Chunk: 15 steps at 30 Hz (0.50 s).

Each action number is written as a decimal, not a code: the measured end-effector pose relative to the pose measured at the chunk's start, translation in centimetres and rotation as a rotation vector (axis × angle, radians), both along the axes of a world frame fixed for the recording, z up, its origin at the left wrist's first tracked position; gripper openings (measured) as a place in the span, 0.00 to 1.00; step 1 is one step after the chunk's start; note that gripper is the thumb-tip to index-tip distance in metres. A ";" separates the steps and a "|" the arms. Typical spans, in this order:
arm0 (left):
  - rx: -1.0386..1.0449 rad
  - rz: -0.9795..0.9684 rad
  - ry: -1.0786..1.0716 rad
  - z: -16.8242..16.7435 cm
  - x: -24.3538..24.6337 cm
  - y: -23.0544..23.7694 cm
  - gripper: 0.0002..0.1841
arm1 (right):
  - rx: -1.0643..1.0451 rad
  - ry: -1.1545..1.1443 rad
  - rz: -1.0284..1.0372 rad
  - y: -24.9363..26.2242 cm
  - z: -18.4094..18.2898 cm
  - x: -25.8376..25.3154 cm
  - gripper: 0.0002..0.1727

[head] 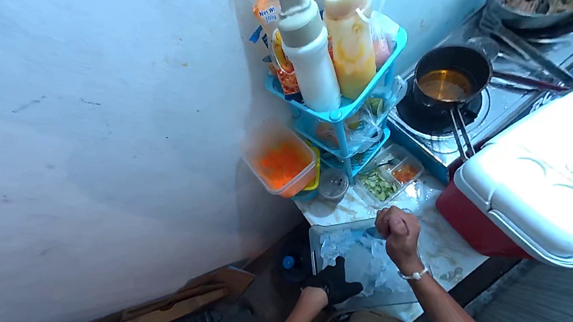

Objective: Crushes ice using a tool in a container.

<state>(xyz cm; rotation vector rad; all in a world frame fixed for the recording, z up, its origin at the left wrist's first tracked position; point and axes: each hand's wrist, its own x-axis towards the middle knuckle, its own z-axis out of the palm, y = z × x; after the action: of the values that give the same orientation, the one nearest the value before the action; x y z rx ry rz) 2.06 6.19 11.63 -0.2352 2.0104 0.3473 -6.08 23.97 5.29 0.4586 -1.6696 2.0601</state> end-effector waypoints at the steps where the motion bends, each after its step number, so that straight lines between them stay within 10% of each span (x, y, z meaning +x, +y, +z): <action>1: -0.014 0.016 -0.007 0.6 0.5 -0.2 0.44 | 0.011 -0.009 0.012 0.2 0.5 0.1 0.33; 8: 0.073 -0.092 0.087 -6.3 0.0 -0.9 0.51 | -0.046 -0.034 0.129 3.0 6.3 3.3 0.32; 12: -0.019 -0.059 -0.019 -0.7 0.1 -0.6 0.45 | 0.045 -0.172 0.057 3.2 1.7 4.1 0.31; 15: 0.011 -0.095 0.016 -2.9 -0.2 -0.6 0.47 | 0.027 -0.134 0.041 4.3 2.6 4.1 0.31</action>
<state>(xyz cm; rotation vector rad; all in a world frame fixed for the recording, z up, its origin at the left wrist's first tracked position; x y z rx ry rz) 1.83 5.58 8.72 -0.1296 2.0273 0.3012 -1.97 28.26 7.85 0.3737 -1.7802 2.1430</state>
